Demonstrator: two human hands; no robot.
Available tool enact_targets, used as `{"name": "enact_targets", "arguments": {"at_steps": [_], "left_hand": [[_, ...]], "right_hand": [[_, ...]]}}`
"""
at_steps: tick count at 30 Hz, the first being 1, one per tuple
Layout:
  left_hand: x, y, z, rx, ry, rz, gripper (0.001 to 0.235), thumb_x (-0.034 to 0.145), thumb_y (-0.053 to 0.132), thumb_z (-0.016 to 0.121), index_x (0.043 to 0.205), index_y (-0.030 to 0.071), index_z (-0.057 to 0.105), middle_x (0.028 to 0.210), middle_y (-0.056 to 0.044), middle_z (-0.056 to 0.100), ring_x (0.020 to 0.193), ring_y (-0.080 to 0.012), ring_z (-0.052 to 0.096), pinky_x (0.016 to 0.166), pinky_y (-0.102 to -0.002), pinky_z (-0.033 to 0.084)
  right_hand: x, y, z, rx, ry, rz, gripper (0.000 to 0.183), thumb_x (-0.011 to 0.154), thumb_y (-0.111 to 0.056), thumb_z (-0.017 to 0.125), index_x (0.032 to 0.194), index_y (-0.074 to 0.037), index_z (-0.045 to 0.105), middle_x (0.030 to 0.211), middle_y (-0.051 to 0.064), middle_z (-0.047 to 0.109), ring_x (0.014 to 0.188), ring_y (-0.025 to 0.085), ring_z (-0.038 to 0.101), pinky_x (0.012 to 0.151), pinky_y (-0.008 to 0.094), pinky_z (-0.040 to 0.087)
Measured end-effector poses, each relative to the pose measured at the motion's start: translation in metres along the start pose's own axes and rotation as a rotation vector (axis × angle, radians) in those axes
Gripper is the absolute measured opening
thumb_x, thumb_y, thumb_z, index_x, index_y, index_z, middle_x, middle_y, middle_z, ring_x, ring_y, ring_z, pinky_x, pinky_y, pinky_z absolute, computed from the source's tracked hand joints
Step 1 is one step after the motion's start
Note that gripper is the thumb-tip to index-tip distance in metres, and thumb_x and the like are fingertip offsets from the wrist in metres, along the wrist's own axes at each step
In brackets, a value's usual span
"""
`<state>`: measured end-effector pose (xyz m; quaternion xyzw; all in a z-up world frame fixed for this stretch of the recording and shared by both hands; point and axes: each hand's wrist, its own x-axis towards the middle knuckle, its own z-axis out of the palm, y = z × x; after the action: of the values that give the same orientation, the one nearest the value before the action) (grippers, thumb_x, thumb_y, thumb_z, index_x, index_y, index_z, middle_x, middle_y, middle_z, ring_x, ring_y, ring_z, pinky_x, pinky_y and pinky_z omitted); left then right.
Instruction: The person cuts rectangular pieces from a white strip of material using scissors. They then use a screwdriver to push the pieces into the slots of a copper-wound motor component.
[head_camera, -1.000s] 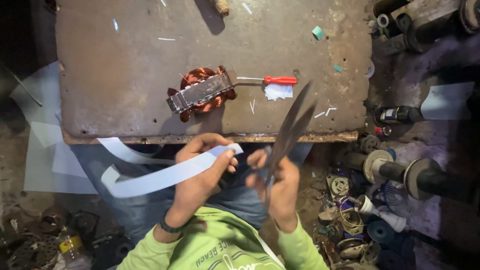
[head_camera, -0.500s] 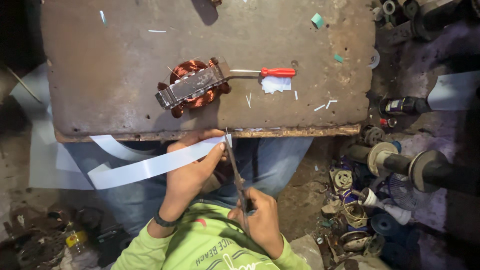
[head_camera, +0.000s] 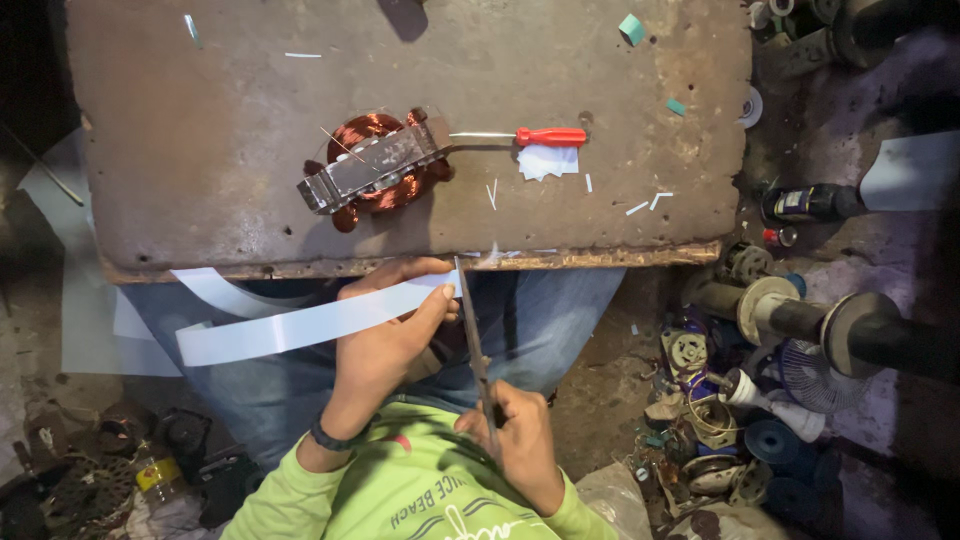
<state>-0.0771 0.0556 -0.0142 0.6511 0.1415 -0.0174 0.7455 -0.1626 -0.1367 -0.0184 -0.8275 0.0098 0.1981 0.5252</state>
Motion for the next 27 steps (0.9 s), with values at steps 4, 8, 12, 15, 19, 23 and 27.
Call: {"name": "enact_targets", "arguments": {"at_steps": [4, 8, 12, 15, 19, 23, 27], "left_hand": [[0.007, 0.004, 0.005, -0.075, -0.012, -0.032, 0.021, 0.094, 0.006, 0.068, 0.113, -0.003, 0.072, 0.09, -0.009, 0.078, 0.077, -0.0109, 0.077, 0.072, -0.024, 0.063], [0.021, 0.008, 0.02, -0.016, 0.032, 0.083, 0.02, 0.096, 0.006, 0.069, 0.114, -0.002, 0.071, 0.098, -0.008, 0.077, 0.08, -0.0092, 0.073, 0.072, -0.023, 0.06], [0.044, 0.004, 0.04, -0.05, 0.002, 0.02, 0.019, 0.095, 0.007, 0.071, 0.113, 0.0, 0.068, 0.092, -0.006, 0.075, 0.078, -0.0083, 0.072, 0.071, -0.022, 0.059], [0.054, 0.003, 0.049, -0.034, -0.059, -0.006, 0.02, 0.094, 0.01, 0.07, 0.113, 0.003, 0.068, 0.091, -0.003, 0.075, 0.079, -0.0065, 0.072, 0.071, -0.02, 0.058], [0.062, 0.006, 0.052, 0.123, -0.066, 0.026, 0.02, 0.093, 0.01, 0.071, 0.112, 0.004, 0.07, 0.091, -0.002, 0.075, 0.079, -0.0058, 0.068, 0.071, -0.022, 0.053], [0.069, 0.007, 0.057, 0.151, -0.039, 0.033, 0.019, 0.093, 0.011, 0.073, 0.109, 0.003, 0.07, 0.093, -0.001, 0.075, 0.08, -0.004, 0.066, 0.071, -0.021, 0.053], [0.074, 0.006, 0.059, -0.009, -0.087, -0.033, 0.022, 0.093, 0.011, 0.07, 0.114, 0.004, 0.068, 0.091, -0.001, 0.074, 0.078, -0.0036, 0.067, 0.071, -0.02, 0.055]], "right_hand": [[0.0, 0.012, -0.004, 0.17, -0.014, 0.112, 0.02, 0.082, -0.008, 0.078, 0.074, -0.003, 0.061, 0.059, 0.004, 0.068, 0.053, 0.009, 0.061, 0.049, 0.028, 0.045], [0.01, 0.008, -0.022, 0.074, 0.051, -0.062, 0.026, 0.078, -0.012, 0.083, 0.083, -0.002, 0.06, 0.067, 0.004, 0.063, 0.059, 0.01, 0.059, 0.055, 0.027, 0.048], [0.027, -0.003, -0.037, 0.094, 0.068, 0.017, 0.018, 0.078, -0.013, 0.076, 0.082, -0.004, 0.06, 0.068, 0.003, 0.069, 0.062, 0.009, 0.067, 0.057, 0.026, 0.052], [0.039, -0.011, -0.045, -0.05, 0.105, 0.001, 0.029, 0.073, -0.014, 0.086, 0.077, -0.003, 0.059, 0.061, 0.005, 0.065, 0.056, 0.011, 0.062, 0.054, 0.028, 0.05], [0.051, -0.018, -0.052, -0.081, 0.104, 0.032, 0.026, 0.072, -0.009, 0.086, 0.073, -0.003, 0.061, 0.059, 0.005, 0.065, 0.052, 0.013, 0.06, 0.051, 0.029, 0.047], [0.059, -0.022, -0.059, -0.023, 0.088, -0.019, 0.024, 0.073, -0.008, 0.083, 0.073, -0.004, 0.06, 0.06, 0.003, 0.068, 0.051, 0.009, 0.062, 0.05, 0.028, 0.048], [0.066, -0.023, -0.061, -0.06, 0.092, 0.05, 0.03, 0.072, -0.01, 0.088, 0.069, -0.003, 0.059, 0.052, 0.007, 0.06, 0.047, 0.011, 0.052, 0.046, 0.029, 0.042]]}}
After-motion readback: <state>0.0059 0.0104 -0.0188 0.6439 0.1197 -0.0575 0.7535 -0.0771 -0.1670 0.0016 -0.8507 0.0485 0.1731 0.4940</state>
